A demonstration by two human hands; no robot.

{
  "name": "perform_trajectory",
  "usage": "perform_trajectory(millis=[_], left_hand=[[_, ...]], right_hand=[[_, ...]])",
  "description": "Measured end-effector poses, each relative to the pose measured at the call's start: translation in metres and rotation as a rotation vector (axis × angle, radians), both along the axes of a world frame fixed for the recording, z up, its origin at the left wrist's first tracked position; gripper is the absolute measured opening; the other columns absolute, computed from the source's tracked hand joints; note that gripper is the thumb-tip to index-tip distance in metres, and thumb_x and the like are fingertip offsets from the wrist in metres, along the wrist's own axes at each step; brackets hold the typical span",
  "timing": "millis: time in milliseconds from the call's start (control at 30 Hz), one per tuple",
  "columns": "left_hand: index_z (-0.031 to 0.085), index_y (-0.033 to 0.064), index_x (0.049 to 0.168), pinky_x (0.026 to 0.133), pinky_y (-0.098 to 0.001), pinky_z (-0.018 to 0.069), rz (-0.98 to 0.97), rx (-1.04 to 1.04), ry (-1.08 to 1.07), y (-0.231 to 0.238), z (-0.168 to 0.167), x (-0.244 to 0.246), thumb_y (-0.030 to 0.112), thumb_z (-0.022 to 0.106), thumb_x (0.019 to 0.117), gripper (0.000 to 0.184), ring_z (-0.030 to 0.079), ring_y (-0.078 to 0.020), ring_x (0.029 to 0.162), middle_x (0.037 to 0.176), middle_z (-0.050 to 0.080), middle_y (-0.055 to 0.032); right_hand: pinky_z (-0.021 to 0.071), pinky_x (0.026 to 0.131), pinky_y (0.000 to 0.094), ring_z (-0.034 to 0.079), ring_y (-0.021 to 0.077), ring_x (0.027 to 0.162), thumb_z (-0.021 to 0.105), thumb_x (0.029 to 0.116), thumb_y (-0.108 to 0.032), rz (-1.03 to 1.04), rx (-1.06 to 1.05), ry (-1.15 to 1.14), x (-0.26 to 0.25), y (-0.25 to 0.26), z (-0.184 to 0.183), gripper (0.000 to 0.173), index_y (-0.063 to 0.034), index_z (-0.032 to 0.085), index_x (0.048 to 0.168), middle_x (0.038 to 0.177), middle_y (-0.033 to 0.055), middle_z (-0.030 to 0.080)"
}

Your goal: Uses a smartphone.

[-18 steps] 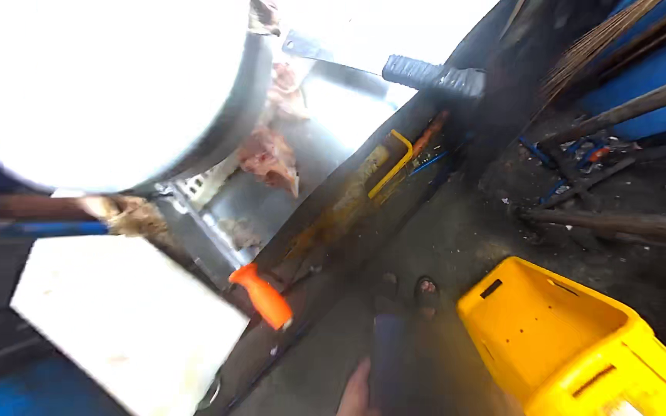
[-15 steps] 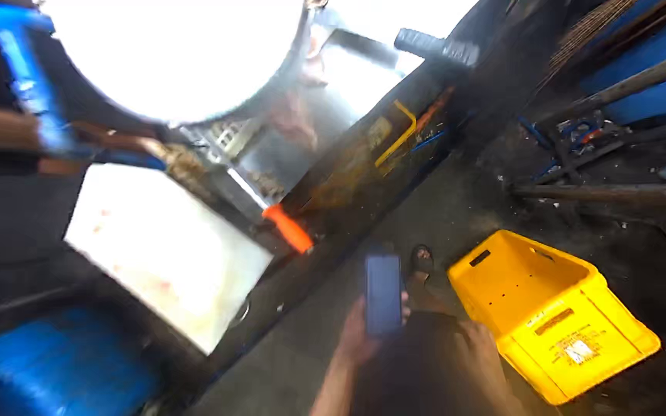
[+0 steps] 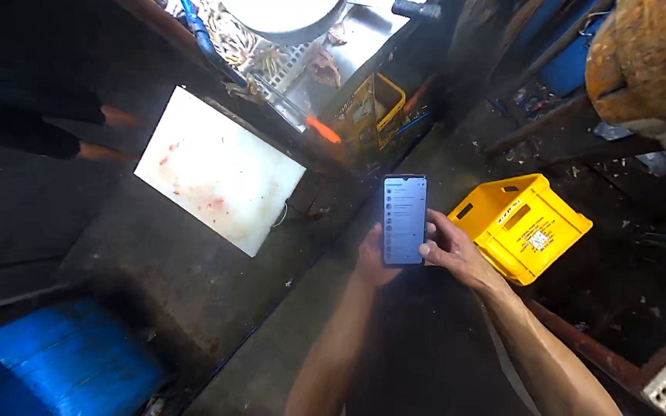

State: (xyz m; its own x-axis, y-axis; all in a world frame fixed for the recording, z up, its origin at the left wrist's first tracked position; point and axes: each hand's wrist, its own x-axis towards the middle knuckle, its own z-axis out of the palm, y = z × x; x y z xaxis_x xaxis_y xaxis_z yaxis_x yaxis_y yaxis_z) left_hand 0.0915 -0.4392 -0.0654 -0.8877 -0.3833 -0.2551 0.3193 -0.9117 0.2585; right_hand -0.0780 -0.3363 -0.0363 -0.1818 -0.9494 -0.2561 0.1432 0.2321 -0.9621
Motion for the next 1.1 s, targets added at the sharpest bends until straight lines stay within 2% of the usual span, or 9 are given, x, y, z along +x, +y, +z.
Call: perform_trajectory(millis=[67, 367, 500, 600, 667, 767, 867, 1000, 1100], left_hand=[[0.068, 0.0138, 0.124, 0.096, -0.0469, 0.0568, -0.039, -0.016, -0.037, 0.021, 0.007, 0.023, 0.06, 0.064, 0.0899, 0.058, 0.069, -0.025, 0.111, 0.119, 0.071, -0.0126], [0.064, 0.0165, 0.129, 0.094, -0.048, 0.0562, -0.063, 0.009, -0.027, 0.095, 0.021, 0.109, 0.064, 0.05, 0.0961, 0.059, 0.068, -0.0257, 0.11, 0.12, 0.07, -0.0129], [0.062, 0.0161, 0.131, 0.097, -0.0496, 0.0548, -0.104, -0.041, 0.025, 0.104, 0.017, 0.126, 0.064, 0.052, 0.095, 0.061, 0.067, -0.028, 0.112, 0.122, 0.068, -0.0144], [0.061, 0.0154, 0.133, 0.095, -0.0499, 0.0558, -0.112, -0.085, -0.004, 0.109, 0.018, 0.13, 0.066, 0.05, 0.0949, 0.064, 0.067, -0.0299, 0.111, 0.123, 0.068, -0.0162], [0.059, 0.0147, 0.136, 0.095, -0.0506, 0.0558, -0.112, -0.085, 0.013, 0.112, 0.017, 0.128, 0.067, 0.055, 0.0924, 0.068, 0.066, -0.0314, 0.112, 0.124, 0.067, -0.0177], [0.062, 0.0153, 0.132, 0.095, -0.0491, 0.056, -0.087, -0.035, 0.003, 0.125, 0.02, 0.124, 0.065, 0.057, 0.0927, 0.063, 0.068, -0.0285, 0.11, 0.121, 0.069, -0.0153], [0.062, 0.0147, 0.131, 0.096, -0.0486, 0.0556, -0.098, 0.009, 0.013, 0.133, 0.021, 0.12, 0.061, 0.06, 0.0925, 0.06, 0.068, -0.0273, 0.111, 0.121, 0.069, -0.0149], [0.062, 0.0146, 0.131, 0.097, -0.0493, 0.0547, -0.16, -0.01, 0.023, 0.134, 0.02, 0.113, 0.061, 0.062, 0.0921, 0.061, 0.067, -0.0278, 0.113, 0.122, 0.069, -0.0151], [0.063, 0.0153, 0.13, 0.097, -0.0487, 0.0551, -0.173, -0.014, 0.009, 0.134, 0.021, 0.106, 0.06, 0.061, 0.0932, 0.058, 0.068, -0.0272, 0.112, 0.121, 0.069, -0.0147]], right_hand=[[0.06, 0.08, 0.0279, 0.068, 0.0102, 0.094, 0.074, 0.09, -0.045, -0.001, 0.012, 0.0, 0.028, 0.021, 0.008, 0.071, -0.0038, 0.049, 0.142, 0.112, 0.004, 0.069], [0.0593, 0.071, 0.0275, 0.068, 0.0105, 0.08, 0.078, 0.0864, -0.024, 0.017, 0.109, 0.083, 0.113, 0.089, 0.035, 0.052, -0.0107, 0.056, 0.132, 0.095, 0.0008, 0.069], [0.0585, 0.056, 0.0304, 0.066, 0.0162, 0.062, 0.061, 0.0999, -0.017, -0.123, 0.138, 0.032, 0.13, 0.096, 0.039, 0.018, -0.0046, 0.068, 0.11, 0.079, 0.0075, 0.07], [0.0544, 0.054, 0.0265, 0.06, 0.0118, 0.056, 0.041, 0.1093, -0.024, -0.185, 0.128, 0.022, 0.138, 0.1, 0.041, 0.033, -0.0052, 0.068, 0.101, 0.071, 0.0048, 0.065], [0.0544, 0.057, 0.0264, 0.06, 0.0113, 0.061, 0.037, 0.1104, -0.029, -0.192, 0.096, 0.02, 0.139, 0.106, 0.038, 0.039, -0.007, 0.069, 0.107, 0.075, 0.0037, 0.066], [0.0592, 0.066, 0.0309, 0.068, 0.0155, 0.073, 0.056, 0.1012, -0.025, -0.138, 0.102, 0.019, 0.136, 0.121, 0.039, 0.027, -0.0061, 0.066, 0.118, 0.087, 0.0064, 0.071], [0.0626, 0.067, 0.0304, 0.073, 0.0161, 0.078, 0.071, 0.0918, -0.019, -0.126, 0.147, 0.029, 0.132, 0.131, 0.044, 0.031, -0.0065, 0.065, 0.12, 0.094, 0.0059, 0.075], [0.056, 0.058, 0.0272, 0.065, 0.0124, 0.064, 0.064, 0.0971, -0.015, -0.269, 0.125, 0.015, 0.132, 0.139, 0.037, 0.014, -0.006, 0.069, 0.106, 0.077, 0.0043, 0.068], [0.0537, 0.058, 0.026, 0.062, 0.0108, 0.062, 0.059, 0.0992, -0.016, -0.327, 0.119, 0.004, 0.132, 0.14, 0.035, 0.014, -0.0071, 0.069, 0.105, 0.073, 0.0028, 0.066]])
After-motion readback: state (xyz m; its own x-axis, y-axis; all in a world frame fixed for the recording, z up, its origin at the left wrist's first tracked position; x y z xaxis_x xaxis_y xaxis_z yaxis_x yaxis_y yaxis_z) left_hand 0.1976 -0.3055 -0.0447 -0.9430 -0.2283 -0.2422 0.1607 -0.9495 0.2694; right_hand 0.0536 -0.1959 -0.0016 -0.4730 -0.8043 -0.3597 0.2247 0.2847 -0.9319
